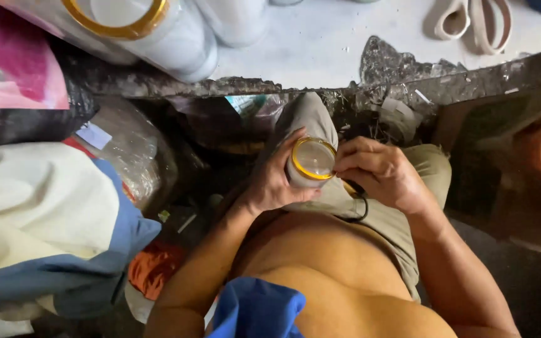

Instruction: The person cuts open a plastic bag, removes a candle, places it into a new plastic bag, seals the bag, and applies a sticker label. The person repeats this process for multiple candles.

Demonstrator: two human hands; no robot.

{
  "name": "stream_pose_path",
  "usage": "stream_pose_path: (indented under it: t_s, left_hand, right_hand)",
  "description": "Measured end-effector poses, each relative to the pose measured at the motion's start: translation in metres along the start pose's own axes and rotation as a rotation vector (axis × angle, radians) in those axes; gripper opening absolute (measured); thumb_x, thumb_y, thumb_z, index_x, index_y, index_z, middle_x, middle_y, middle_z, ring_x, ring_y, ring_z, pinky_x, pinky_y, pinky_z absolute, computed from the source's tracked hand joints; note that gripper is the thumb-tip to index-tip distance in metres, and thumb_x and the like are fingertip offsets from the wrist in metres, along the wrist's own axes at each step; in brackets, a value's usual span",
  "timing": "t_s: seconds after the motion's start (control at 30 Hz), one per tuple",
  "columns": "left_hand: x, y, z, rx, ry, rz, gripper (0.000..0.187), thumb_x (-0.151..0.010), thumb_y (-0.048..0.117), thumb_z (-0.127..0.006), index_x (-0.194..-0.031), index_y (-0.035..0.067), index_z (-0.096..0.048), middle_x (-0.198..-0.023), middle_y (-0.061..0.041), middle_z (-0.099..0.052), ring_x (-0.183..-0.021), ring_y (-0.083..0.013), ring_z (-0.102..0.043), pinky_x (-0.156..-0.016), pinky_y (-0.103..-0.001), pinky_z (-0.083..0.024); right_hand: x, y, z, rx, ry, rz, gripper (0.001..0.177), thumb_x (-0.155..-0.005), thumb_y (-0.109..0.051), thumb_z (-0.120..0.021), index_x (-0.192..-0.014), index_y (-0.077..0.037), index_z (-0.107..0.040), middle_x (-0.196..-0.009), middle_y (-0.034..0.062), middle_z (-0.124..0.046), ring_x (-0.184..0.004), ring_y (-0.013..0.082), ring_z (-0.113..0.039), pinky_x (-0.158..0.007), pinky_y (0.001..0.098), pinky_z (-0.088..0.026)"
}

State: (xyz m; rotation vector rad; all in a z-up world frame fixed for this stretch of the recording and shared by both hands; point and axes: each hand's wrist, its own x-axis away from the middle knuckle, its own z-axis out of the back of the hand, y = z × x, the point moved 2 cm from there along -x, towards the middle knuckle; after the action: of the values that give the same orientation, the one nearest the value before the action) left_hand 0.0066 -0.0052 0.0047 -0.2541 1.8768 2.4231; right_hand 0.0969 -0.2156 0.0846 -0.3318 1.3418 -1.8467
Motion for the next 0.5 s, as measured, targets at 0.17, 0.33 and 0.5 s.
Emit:
stream_pose_path:
  t_s: [0.17,0.33,0.5]
  left_hand:
    - [0.003,-0.003,0.000,-0.050,0.031,-0.047,0.116,-0.048,0.040,-0.104,-0.148,0.006,-0.055,-0.132,-0.014,-0.066,-0.133,-0.0288,-0.058,-0.120,-0.038,-0.038]
    - [0.004,0.016,-0.010,-0.173,0.059,0.042,0.120,-0.047,0.046,-0.102,-0.149,0.007,-0.053,-0.127,-0.017,-0.068,-0.126,-0.0301,-0.063,-0.115,-0.040,-0.045]
    - [0.009,0.024,-0.020,0.090,0.077,0.219,0.126,-0.051,0.029,-0.101,-0.157,0.005,-0.037,-0.132,-0.023,-0.066,-0.132,-0.0348,-0.059,-0.116,-0.045,-0.043]
  right_hand:
    - [-0.002,-0.015,0.002,-0.013,0.034,0.008,0.024,-0.080,-0.009,-0.086,-0.101,-0.001,-0.077,-0.104,0.0157,-0.073,-0.085,0.0292,-0.074,-0.074,0.0380,-0.058]
    - [-0.001,-0.024,-0.012,0.159,0.025,0.002,0.029,-0.083,-0.016,-0.086,-0.106,-0.002,-0.076,-0.107,0.0139,-0.071,-0.082,0.0332,-0.073,-0.070,0.0402,-0.057]
    - [0.011,-0.023,-0.008,0.042,0.141,-0.046,0.008,-0.085,-0.002,-0.082,-0.092,-0.005,-0.078,-0.092,0.0087,-0.073,-0.075,0.0244,-0.073,-0.070,0.0311,-0.058]
